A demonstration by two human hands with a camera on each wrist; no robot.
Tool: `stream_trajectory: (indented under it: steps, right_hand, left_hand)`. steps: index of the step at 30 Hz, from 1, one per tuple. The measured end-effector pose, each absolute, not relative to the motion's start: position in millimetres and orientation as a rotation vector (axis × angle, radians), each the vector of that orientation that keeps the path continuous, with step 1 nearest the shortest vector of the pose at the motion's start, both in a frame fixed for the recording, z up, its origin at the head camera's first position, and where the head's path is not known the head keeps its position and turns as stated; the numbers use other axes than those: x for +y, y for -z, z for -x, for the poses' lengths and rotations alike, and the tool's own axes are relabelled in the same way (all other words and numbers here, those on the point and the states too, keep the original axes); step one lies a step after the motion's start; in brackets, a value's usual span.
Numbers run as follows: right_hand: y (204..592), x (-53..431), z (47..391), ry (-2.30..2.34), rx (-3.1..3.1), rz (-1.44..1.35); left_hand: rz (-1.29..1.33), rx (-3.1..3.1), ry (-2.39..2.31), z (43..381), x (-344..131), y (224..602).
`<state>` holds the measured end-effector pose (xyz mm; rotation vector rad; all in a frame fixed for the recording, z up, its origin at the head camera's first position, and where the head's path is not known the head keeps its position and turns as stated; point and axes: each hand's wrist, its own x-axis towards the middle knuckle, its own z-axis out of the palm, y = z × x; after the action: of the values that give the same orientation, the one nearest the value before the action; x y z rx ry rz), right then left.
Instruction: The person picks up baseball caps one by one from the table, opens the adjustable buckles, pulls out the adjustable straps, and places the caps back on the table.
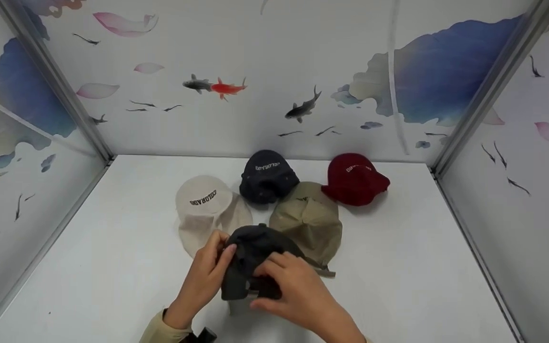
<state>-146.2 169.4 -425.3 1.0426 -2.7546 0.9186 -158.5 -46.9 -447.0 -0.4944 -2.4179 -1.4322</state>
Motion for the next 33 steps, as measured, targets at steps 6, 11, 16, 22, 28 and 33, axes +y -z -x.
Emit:
stream_trajectory:
  steps: [6, 11, 16, 22, 28, 33]
  right_hand:
    - [435.7, 163.8, 144.5, -0.87, -2.712, -1.059]
    - [447.3, 156.7, 142.7, -0.734, -2.671, -0.979]
    - [451.8, 155.4, 144.2, -0.776, -2.547, -0.977]
    - [447.9, 160.7, 145.0, -1.095, -2.564, -0.94]
    - [444.7, 160.8, 148.2, -1.362, -2.552, -0.867]
    - [442.3, 156.7, 151.0, -1.483, -2.519, -0.876]
  left_hand:
    - [0.477, -2.402, 1.488, 158.6, -47.2, 449.4]
    - [0.459, -2.383, 1.589, 158.1, -48.4, 448.8]
    - [0.466, -2.371, 1.619, 159.2, -50.5, 448.7]
    - [0.397, -2.346, 1.512, 152.1, -55.6, 449.0]
    - [0.561, -2.163, 1.074, 129.9, -49.9, 450.3]
    - [0.651, -2.241, 0.932, 121.7, -41.8, 457.8]
